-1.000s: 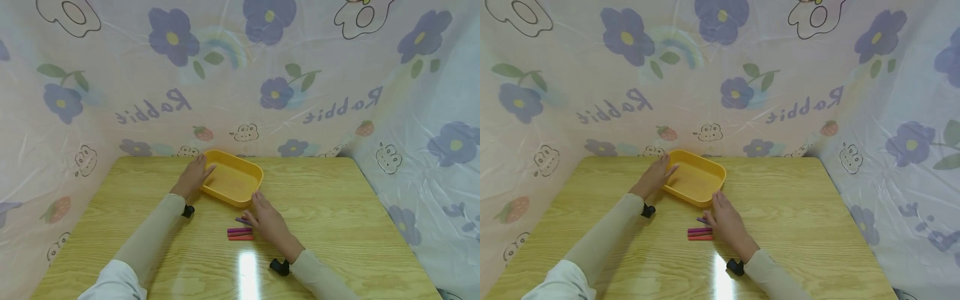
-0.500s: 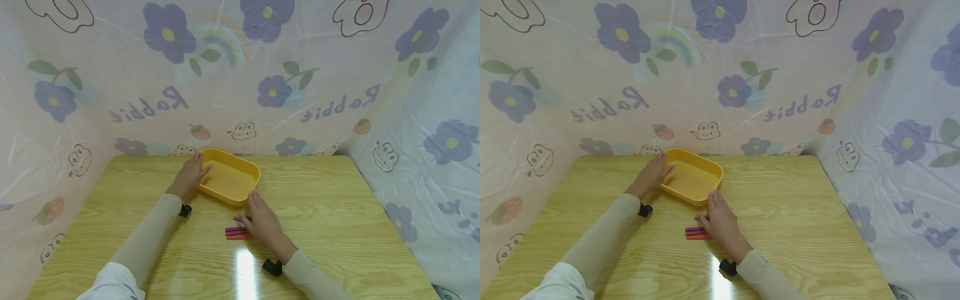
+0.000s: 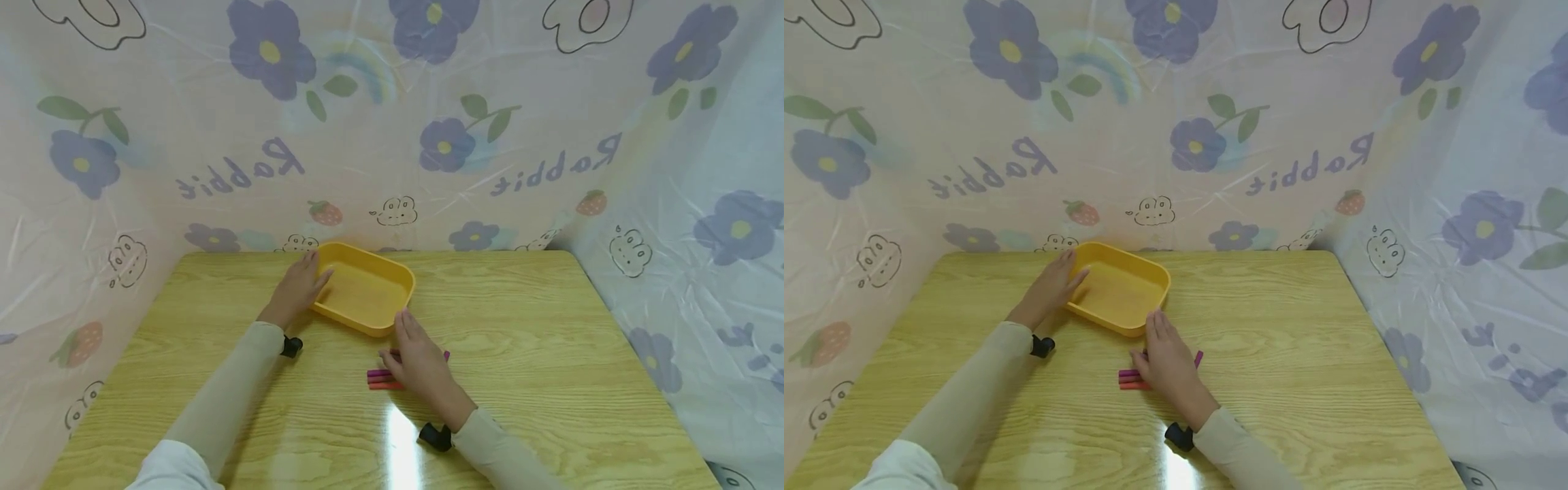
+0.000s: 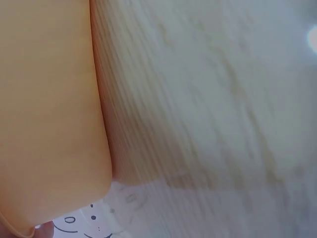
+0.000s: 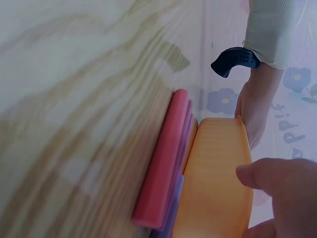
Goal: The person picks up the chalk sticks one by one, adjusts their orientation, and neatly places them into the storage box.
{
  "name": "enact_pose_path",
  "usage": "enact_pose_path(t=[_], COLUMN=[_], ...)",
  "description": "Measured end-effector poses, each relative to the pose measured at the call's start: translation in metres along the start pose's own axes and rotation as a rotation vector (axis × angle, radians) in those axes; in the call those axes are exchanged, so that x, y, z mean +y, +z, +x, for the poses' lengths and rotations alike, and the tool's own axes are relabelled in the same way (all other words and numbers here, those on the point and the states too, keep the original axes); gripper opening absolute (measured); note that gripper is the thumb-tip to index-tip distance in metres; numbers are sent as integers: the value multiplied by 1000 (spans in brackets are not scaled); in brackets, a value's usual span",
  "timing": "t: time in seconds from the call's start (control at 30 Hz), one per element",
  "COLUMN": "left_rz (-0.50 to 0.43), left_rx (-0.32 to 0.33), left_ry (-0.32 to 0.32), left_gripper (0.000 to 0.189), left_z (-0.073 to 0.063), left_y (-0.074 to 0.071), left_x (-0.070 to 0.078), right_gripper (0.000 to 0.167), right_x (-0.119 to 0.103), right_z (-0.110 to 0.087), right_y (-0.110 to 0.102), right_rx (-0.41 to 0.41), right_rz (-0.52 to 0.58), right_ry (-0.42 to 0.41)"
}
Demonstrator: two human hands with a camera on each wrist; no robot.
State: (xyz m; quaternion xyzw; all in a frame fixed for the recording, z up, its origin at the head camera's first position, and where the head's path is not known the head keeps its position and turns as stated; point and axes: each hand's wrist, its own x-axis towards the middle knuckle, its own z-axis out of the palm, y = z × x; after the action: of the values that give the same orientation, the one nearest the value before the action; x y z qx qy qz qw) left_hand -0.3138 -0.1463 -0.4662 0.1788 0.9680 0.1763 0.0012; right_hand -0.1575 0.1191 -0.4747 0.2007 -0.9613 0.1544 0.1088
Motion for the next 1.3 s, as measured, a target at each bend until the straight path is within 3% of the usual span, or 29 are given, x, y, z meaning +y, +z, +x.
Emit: enact_pose_path(t=[0.3,0.5,1.3], left_rz=[-4,9,9], left_rx=[10,9,50], left_ry=[-10,-20,-50], left_gripper=[73,74,82], left_z=[-11,-17,-46], left_y=[-2,-3,-8], left_x=[-6,-10,-25], right_gripper=[72,73,72], right_x=[-3,-7,-21], right_z=[1,1,2], right_y=[1,3,7], right_rx=[15,-27,-10], right_rz=[33,20,-4], right_ry=[-34,-25,-120])
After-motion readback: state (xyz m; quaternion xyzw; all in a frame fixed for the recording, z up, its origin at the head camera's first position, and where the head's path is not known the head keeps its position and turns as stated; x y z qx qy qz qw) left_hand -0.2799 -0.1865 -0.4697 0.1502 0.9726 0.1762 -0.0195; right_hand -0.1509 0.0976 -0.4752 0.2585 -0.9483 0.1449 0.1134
